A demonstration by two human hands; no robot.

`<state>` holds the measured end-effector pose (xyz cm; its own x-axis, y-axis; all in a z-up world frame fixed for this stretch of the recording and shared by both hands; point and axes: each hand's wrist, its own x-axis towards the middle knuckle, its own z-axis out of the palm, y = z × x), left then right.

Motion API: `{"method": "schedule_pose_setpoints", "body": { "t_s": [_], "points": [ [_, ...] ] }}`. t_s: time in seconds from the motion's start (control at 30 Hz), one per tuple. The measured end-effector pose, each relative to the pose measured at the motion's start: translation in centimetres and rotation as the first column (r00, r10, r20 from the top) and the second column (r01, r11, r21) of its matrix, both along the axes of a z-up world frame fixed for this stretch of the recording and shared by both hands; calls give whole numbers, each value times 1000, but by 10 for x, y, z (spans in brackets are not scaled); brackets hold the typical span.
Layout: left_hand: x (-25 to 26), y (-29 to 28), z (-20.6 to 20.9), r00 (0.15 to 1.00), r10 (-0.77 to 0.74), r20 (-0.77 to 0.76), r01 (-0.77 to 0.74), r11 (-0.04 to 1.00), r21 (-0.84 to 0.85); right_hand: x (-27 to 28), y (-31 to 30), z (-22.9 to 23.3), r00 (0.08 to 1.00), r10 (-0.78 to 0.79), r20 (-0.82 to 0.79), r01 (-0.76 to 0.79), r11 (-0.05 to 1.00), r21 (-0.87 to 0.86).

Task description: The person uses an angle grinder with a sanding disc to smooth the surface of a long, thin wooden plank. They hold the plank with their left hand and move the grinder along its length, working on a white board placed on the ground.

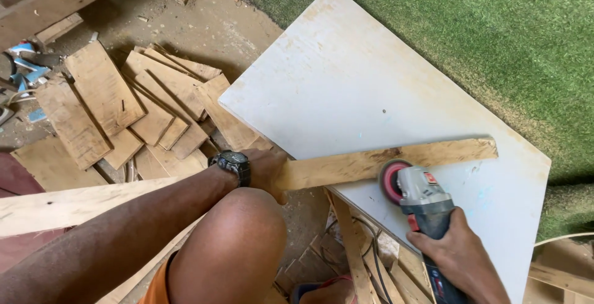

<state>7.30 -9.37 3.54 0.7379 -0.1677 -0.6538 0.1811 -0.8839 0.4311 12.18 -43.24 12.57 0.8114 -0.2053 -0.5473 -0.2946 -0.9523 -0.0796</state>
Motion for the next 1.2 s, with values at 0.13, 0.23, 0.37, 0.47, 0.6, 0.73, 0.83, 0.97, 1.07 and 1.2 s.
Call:
{"method": "schedule_pose_setpoints", "body": {
  "t_s": [0.13,0.23,0.37,0.47,0.6,0.73,0.83,0.97,1.07,1.2],
  "points": [
    [7,-7,-23,991,-97,90,96,995,9,4,15,-7,998,23,-51,-24,999,-29],
    [10,-11,-34,987,-84,140,89,996,-29,5,21,-10,998,49,-37,-50,998,-26],
    [11,-12,-31,986,-95,135,102,994,-44,9,26,-12,999,40,-33,-41,999,-34],
    [10,-15,-31,984,-112,141,118,992,-36,12,29,-6,1000,-7,8,7,1000,12],
    [6,-17,-31,982,-86,167,92,995,-28,23,31,-2,998,-61,29,60,997,49],
    [9,-17,-40,981,-109,162,112,994,-8,19,46,6,997,-64,-34,64,998,4],
    [11,-17,-45,974,-109,197,116,993,-26,11,51,4,999,-2,-34,2,1000,-8],
    [9,-18,-46,978,-100,182,106,994,-23,9,57,9,997,-11,-83,11,1000,0],
    [10,-17,-44,979,-96,182,102,995,-21,15,40,3,999,-18,-49,18,1000,-2],
    [10,-17,-51,975,-96,200,102,995,-20,14,28,1,998,-36,-42,35,999,-29]
  ]
}}
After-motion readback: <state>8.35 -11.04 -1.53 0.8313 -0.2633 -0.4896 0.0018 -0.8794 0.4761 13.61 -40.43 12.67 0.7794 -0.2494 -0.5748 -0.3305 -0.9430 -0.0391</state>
